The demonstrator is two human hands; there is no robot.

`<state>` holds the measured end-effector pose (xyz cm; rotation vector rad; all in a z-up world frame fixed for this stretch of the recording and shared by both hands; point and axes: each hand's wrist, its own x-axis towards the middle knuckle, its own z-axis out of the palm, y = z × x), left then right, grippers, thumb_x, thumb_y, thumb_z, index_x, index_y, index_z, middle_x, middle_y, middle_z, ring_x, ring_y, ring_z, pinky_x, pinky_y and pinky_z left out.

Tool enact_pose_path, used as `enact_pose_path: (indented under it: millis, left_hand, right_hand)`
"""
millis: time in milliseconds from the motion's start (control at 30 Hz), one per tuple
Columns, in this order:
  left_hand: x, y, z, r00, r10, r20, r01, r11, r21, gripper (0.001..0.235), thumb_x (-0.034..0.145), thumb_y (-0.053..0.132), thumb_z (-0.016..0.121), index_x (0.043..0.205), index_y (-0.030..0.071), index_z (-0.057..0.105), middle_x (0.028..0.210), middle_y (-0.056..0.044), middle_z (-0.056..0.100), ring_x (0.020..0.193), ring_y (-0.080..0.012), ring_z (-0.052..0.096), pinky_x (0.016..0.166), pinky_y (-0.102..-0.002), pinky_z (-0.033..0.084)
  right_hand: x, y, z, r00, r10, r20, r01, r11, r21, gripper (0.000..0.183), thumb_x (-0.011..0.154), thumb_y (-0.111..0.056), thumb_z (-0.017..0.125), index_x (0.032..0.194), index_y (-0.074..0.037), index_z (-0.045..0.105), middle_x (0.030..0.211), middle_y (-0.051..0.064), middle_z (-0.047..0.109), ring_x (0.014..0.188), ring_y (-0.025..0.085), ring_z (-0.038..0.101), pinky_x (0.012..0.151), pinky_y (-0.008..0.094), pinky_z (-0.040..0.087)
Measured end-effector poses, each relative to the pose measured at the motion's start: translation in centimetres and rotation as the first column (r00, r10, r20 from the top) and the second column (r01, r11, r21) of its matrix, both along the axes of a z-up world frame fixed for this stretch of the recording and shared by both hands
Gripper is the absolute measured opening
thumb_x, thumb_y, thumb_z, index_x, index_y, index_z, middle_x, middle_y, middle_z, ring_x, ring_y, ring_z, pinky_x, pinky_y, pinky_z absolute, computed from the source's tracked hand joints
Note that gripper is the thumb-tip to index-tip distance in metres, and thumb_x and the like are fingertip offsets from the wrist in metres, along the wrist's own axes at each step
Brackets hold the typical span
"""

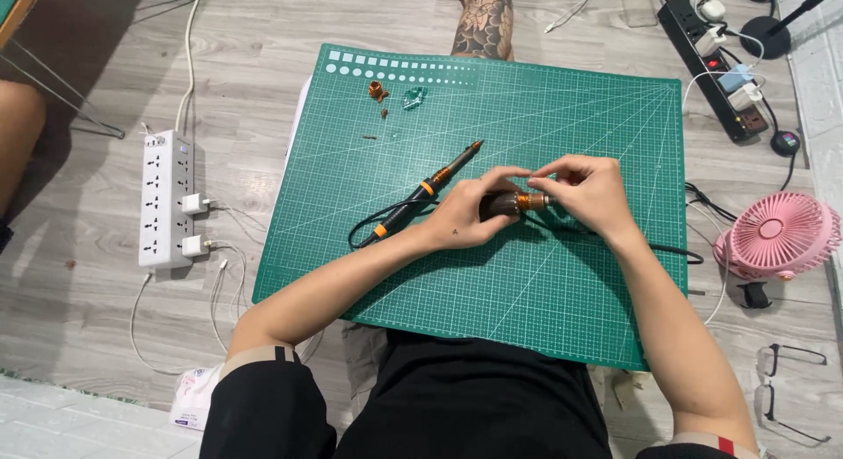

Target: The person assembles a small electronic device on a green cutting mat. They insert a black cable into a cylindrical component, secure it with a screw, and attach a small green circuit board to the assembly.

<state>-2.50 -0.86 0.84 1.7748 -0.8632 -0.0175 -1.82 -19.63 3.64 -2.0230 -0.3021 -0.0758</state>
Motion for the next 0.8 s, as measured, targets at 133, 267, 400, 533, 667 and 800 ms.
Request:
enact_pose_path:
  millis: [133,267,400,533,667,800]
  left_hand:
    - [0.4,-0.2,-0.5,0.994,0.105,0.031,-0.103,0.992,-0.074,0.04,0.076,0.006,0.06,0.113,0.014,0.048,0.09,-0.005,0.062,0.084,-0.0214,0.061,0.076,-0.03,0.048]
    - [0.4,-0.4,-0.8,0.932,0.36,0.05,-0.348,0.922,-0.169,0.036,0.078,0.01,0.061,0.112,0.014,0.051,0.095,-0.006,0.061,0.087,-0.0229,0.06,0.072,-0.029,0.049]
    - [0.1,-0.4,-0.2,0.908,0.412,0.081,-0.4,0.908,-0.125,0.034,0.078,0.011,0.06,0.111,0.013,0.052,0.096,-0.008,0.06,0.086,-0.0259,0.06,0.071,-0.033,0.05]
    - [0.0,-0.4,-0.2,0.915,0.389,0.109,-0.39,0.921,-0.01,0.032,0.077,0.013,0.061,0.109,0.014,0.054,0.095,-0.006,0.059,0.084,-0.0252,0.06,0.068,-0.036,0.05]
    - [-0.1,-0.2,-0.1,0.949,0.235,0.212,-0.273,0.946,0.173,0.036,0.076,0.012,0.061,0.11,0.016,0.051,0.095,-0.004,0.056,0.081,-0.0284,0.06,0.066,-0.04,0.05]
    - [-0.2,0.0,0.0,0.987,0.111,0.114,-0.136,0.961,0.24,0.051,0.073,0.009,0.062,0.117,0.017,0.038,0.095,-0.003,0.058,0.085,-0.0251,0.06,0.07,-0.037,0.05]
  right_hand:
    - [0.2,-0.1,-1.1,1.0,-0.018,-0.01,0.017,0.999,-0.046,0.017,0.064,0.002,0.061,0.075,-0.01,0.066,0.044,0.003,0.046,0.042,0.006,0.038,0.042,0.022,0.032]
    - [-0.4,0.7,0.6,0.985,0.136,0.109,-0.132,0.99,-0.046,0.012,0.069,0.0,0.062,0.076,-0.009,0.067,0.04,0.004,0.046,0.037,0.007,0.034,0.037,0.019,0.027]
    - [-0.6,0.8,0.8,0.915,0.277,0.294,-0.259,0.961,-0.098,0.01,0.073,0.001,0.061,0.076,-0.006,0.067,0.042,0.005,0.049,0.034,0.01,0.036,0.035,0.019,0.028]
    - [-0.4,0.0,0.1,0.847,0.323,0.422,-0.259,0.944,-0.203,0.006,0.075,-0.002,0.061,0.076,-0.005,0.065,0.043,0.002,0.049,0.033,0.01,0.037,0.034,0.019,0.029]
    - [-0.3,-0.2,0.5,0.713,0.303,0.633,-0.023,0.911,-0.411,0.005,0.079,-0.007,0.064,0.075,-0.011,0.063,0.051,-0.002,0.046,0.038,0.011,0.04,0.037,0.02,0.033]
    - [0.2,-0.9,0.0,0.741,0.235,0.629,-0.043,0.951,-0.305,0.008,0.078,-0.007,0.068,0.075,-0.014,0.066,0.055,-0.005,0.047,0.039,0.01,0.038,0.04,0.02,0.033]
